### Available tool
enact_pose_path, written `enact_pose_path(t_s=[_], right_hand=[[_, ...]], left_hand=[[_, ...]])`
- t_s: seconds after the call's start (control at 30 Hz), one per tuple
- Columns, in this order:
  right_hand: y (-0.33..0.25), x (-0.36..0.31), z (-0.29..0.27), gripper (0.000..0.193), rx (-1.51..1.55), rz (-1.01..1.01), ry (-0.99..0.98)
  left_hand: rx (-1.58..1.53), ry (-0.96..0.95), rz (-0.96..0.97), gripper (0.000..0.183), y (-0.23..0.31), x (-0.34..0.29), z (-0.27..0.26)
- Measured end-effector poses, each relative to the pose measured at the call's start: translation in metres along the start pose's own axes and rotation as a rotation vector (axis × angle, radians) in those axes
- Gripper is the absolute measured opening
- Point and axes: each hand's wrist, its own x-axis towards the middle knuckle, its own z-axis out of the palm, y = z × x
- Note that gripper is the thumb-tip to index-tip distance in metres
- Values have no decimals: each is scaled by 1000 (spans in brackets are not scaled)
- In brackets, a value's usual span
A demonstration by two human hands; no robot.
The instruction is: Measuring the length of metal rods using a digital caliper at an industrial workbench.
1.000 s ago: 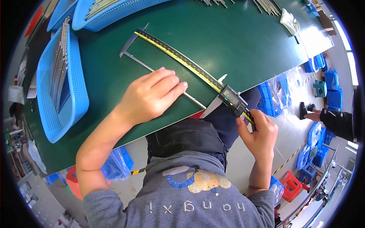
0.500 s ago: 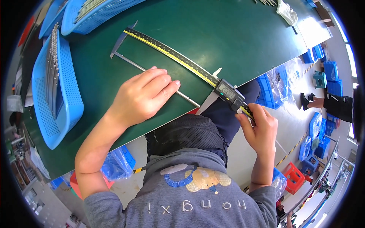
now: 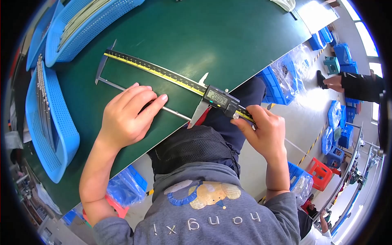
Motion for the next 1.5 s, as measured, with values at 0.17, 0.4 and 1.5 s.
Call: enact_pose_path(t_s=[0.17, 0.4, 1.5], right_hand=[[-2, 2, -1, 34, 5, -2, 13], [-1, 4, 8, 33, 36, 6, 28], [4, -9, 5, 33, -12, 20, 33]], left_hand=[[-50, 25, -58, 32, -1, -1, 2], [-5, 43, -2, 27, -6, -4, -1], [-105, 34, -77, 34, -5, -4, -2]])
